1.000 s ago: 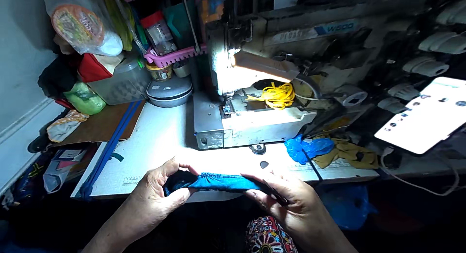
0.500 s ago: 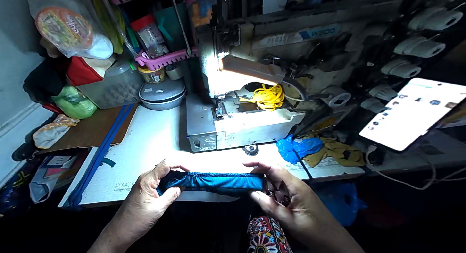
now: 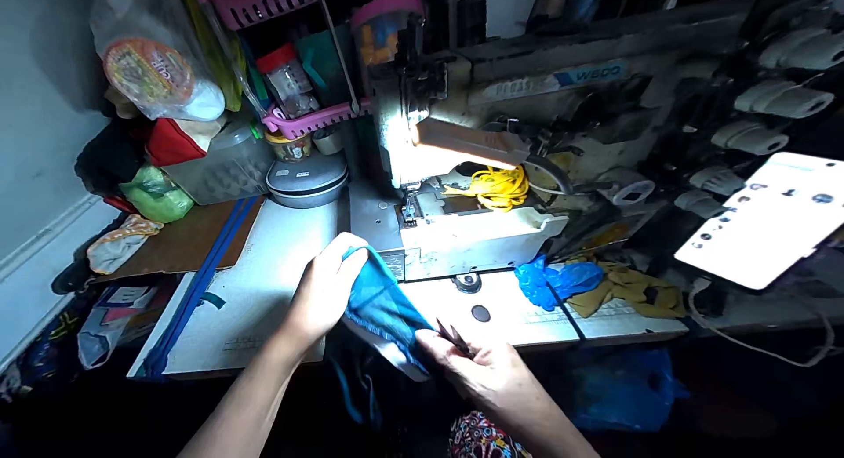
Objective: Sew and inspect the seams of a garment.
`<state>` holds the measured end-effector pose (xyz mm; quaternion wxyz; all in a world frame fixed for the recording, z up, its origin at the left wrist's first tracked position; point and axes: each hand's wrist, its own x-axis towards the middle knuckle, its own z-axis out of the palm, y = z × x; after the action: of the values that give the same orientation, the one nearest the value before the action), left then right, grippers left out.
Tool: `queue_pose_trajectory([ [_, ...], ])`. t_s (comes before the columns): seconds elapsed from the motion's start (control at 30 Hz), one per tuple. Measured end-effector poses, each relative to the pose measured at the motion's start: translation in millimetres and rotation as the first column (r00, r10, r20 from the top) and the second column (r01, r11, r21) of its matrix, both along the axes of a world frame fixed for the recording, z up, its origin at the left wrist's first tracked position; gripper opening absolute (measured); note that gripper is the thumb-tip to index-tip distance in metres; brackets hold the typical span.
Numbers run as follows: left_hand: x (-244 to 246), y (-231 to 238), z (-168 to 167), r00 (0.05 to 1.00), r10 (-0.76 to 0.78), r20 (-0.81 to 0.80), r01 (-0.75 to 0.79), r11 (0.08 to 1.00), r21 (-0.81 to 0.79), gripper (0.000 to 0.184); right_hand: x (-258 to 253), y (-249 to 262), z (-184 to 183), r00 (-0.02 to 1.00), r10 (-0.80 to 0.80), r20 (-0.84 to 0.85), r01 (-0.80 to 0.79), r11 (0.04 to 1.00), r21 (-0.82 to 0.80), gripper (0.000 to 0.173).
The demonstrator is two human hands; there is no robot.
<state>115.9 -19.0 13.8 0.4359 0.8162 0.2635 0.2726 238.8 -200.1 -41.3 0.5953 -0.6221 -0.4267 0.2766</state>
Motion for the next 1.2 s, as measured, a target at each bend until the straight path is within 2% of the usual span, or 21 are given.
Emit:
queue_pose_trajectory([
  [0.07, 21.1, 16.5, 6.5, 0.997, -0.023, -0.067, 0.046, 0.931, 0.362, 0.013, 3.3, 10.5, -1.0, 0.992, -0.009, -0.124, -0.007, 0.991, -0.132, 0.024],
  [0.13, 42.7, 32.9, 7.5, 0.982, -0.029, -0.187, 0.118, 0.864, 0.49, 0.013, 13.3, 20.9, -7.2, 0.977, -0.01, -0.214, -0.025, 0.987, -0.157, 0.024],
  [0.2, 67.4, 48.9, 4.3, 0.956, -0.004, -0.292, 0.137, 0.889, 0.438, 0.016, 23.3, 27.5, -13.9, 0.964, -0.024, -0.265, -0.014, 0.99, -0.14, 0.023],
  [0.3, 96.2, 62.8, 1.1, 0.954, 0.0, -0.3, 0.123, 0.913, 0.389, 0.019, 36.9, 30.7, -13.4, 0.949, -0.098, -0.3, 0.047, 0.984, -0.173, 0.024],
  [0.43, 126.7, 72.1, 7.8, 0.904, 0.084, -0.419, 0.068, 0.94, 0.334, 0.032, 49.2, 35.8, -3.3, 0.926, -0.186, -0.329, 0.113, 0.967, -0.226, 0.026],
  [0.6, 151.1, 77.7, 4.0, 0.904, 0.141, -0.404, -0.023, 0.959, 0.284, 0.037, 43.6, 52.5, 1.3, 0.872, -0.214, -0.441, 0.156, 0.974, -0.166, 0.024],
  [0.7, 149.6, 84.7, -0.6, 0.915, 0.114, -0.386, 0.031, 0.936, 0.35, 0.038, 36.6, 58.1, -0.1, 0.835, -0.188, -0.518, 0.146, 0.982, -0.12, 0.023],
  [0.77, 131.3, 88.2, 6.0, 0.955, 0.002, -0.295, 0.117, 0.915, 0.386, 0.03, 34.1, 54.7, -2.7, 0.826, -0.139, -0.546, 0.106, 0.99, -0.091, 0.019],
  [0.83, 105.8, 94.2, 7.3, 0.989, -0.071, -0.131, 0.122, 0.893, 0.433, 0.021, 33.4, 50.2, -4.8, 0.827, -0.117, -0.55, 0.089, 0.993, -0.077, 0.016],
  [0.9, 80.1, 82.8, 8.5, 0.997, -0.055, -0.048, 0.072, 0.843, 0.533, 0.022, 31.2, 48.3, -1.0, 0.834, -0.117, -0.539, 0.102, 0.993, -0.057, 0.012],
  [0.93, 68.5, 68.9, 9.4, 0.995, -0.084, -0.059, 0.102, 0.793, 0.601, 0.027, 29.9, 48.8, 1.3, 0.843, -0.117, -0.525, 0.111, 0.993, -0.043, 0.011],
  [1.03, 49.1, 33.2, 0.9, 0.934, -0.251, -0.255, 0.355, 0.573, 0.738, 0.033, 29.3, 50.2, 4.9, 0.884, -0.081, -0.46, 0.081, 0.996, -0.021, 0.011],
  [1.1, 39.7, 25.7, -3.9, 0.898, -0.295, -0.327, 0.433, 0.451, 0.78, 0.027, 34.0, 47.7, 5.0, 0.913, -0.051, -0.404, 0.039, 0.999, -0.037, 0.013],
  [1.2, 27.3, 36.9, 1.9, 0.89, -0.291, -0.352, 0.448, 0.413, 0.793, 0.014, 47.2, 38.2, 0.2, 0.964, -0.08, -0.254, 0.056, 0.993, -0.104, 0.018],
])
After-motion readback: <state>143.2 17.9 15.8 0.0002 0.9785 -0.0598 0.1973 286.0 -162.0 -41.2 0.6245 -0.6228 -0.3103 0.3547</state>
